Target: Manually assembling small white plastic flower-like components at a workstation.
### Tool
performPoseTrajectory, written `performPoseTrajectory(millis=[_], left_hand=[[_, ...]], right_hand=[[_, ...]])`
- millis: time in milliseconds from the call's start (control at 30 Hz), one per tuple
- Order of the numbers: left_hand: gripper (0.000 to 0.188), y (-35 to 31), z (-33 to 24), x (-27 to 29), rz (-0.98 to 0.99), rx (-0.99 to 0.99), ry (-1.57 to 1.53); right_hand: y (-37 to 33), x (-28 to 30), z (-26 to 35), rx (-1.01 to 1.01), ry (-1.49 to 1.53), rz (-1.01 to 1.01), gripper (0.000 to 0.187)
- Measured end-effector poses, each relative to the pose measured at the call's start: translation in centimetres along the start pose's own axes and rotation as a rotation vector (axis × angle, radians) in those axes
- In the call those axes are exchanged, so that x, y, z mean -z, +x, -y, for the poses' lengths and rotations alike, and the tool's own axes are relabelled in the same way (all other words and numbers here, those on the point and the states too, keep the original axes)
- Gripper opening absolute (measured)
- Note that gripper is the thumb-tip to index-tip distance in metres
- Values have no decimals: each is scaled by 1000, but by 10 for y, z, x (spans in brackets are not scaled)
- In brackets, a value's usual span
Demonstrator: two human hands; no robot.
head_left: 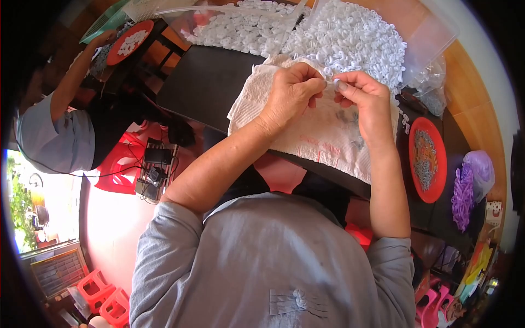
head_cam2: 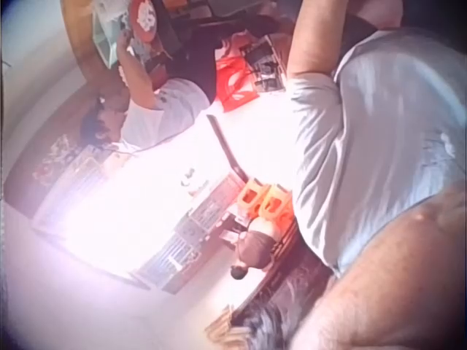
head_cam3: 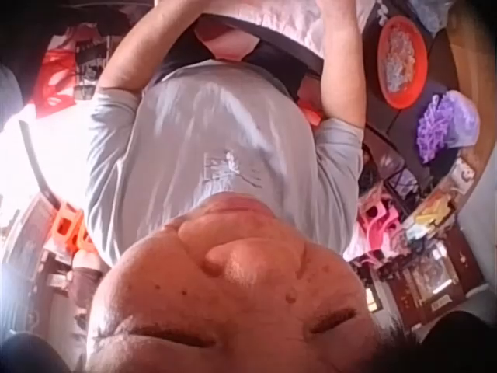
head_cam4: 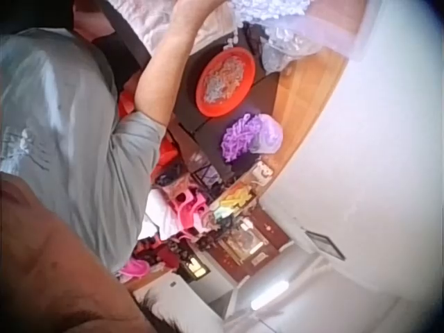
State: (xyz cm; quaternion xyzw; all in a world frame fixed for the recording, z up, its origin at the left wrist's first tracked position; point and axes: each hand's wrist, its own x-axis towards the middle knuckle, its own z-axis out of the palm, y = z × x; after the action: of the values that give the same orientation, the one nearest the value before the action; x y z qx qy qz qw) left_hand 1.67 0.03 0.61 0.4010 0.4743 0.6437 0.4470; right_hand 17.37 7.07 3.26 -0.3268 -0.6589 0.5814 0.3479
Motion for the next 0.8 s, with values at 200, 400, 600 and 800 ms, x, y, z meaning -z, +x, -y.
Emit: performPoseTrajectory(millis=[200, 400, 600, 800], left_hand=[[13, 0, 0, 0, -3, 0, -2], [13, 0, 0, -1, -6, -24, -5], [13, 0, 3, -2, -35, -33, -4], [11, 0, 2, -1, -39, -28, -20]], right_hand=[[-1, -2, 1, 11, -11, -9, 14], [-2, -4, 1, 36, -15, -22, 14], [-4, -10, 2, 33, -13, -63, 14], [-2, -10, -1, 38, -6, -60, 14]])
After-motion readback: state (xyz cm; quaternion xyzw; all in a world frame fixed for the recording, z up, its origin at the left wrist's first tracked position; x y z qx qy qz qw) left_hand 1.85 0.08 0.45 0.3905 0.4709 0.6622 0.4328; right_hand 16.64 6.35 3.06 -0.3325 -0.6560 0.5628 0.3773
